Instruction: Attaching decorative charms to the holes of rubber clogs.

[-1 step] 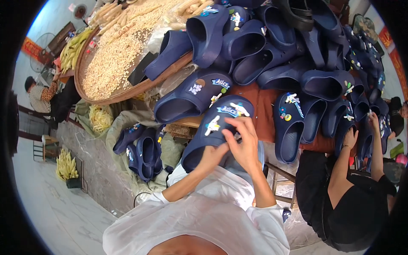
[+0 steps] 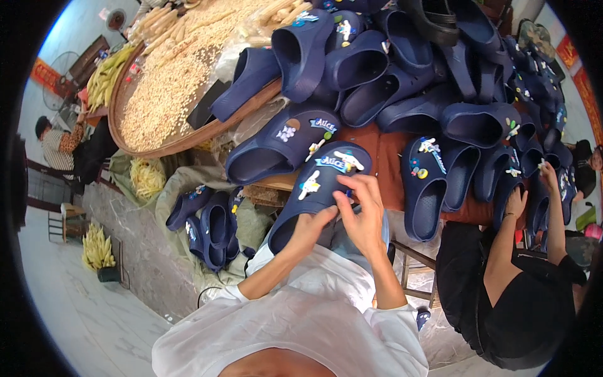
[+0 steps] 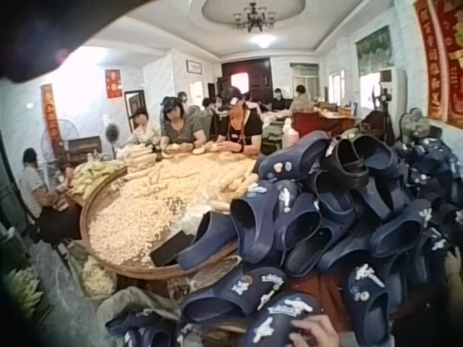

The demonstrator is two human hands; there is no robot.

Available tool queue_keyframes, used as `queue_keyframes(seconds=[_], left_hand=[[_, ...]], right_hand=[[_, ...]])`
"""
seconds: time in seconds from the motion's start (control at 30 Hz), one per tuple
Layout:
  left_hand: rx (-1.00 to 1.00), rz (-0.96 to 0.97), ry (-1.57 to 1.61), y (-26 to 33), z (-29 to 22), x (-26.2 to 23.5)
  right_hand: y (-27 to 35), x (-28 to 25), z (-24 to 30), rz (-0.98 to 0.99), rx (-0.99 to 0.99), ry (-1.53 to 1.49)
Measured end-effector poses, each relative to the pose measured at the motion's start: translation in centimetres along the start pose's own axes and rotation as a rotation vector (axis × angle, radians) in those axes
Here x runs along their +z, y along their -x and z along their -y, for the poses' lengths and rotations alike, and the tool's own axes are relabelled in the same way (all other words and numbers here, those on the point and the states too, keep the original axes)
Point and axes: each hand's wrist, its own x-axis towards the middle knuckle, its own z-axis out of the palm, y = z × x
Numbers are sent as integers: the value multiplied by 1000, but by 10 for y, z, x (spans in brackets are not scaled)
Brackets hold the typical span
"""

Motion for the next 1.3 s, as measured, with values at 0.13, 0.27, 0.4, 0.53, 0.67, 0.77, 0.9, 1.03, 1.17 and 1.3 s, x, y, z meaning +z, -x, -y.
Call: queue_keyframes(seconds=[0.13,0.27,0.4,0.53,0.67,0.77,0.9,1.03,1.17,1.3], left_hand=[[39,-16,67,2,-21,7],[-99,152,316,-14,-42,23],[-22,255,454,-35,-60,60],[24,332,443,-54,-78,93],[217,464,92,-56,-105,111],[521,523,-189,-44,-105,105],[626,451,-374,-39,-93,59],[708,194,-482,-38,-83,12],[716,-4,-543,-37,-70,-35],[808,-197,-822,-27,-74,-61]], right_hand=[[25,-2,-36,-246,-68,66],[68,6,-55,-133,49,-148],[72,13,-39,-12,56,-146],[50,9,-38,-78,15,-145],[13,-14,-13,-217,92,-305],[-27,-36,-14,-247,15,-312],[-81,-58,3,-232,79,-483],[-133,-78,-13,-145,213,-805],[-158,-73,-13,-247,314,-1009],[-160,-70,-25,-325,395,-1088]])
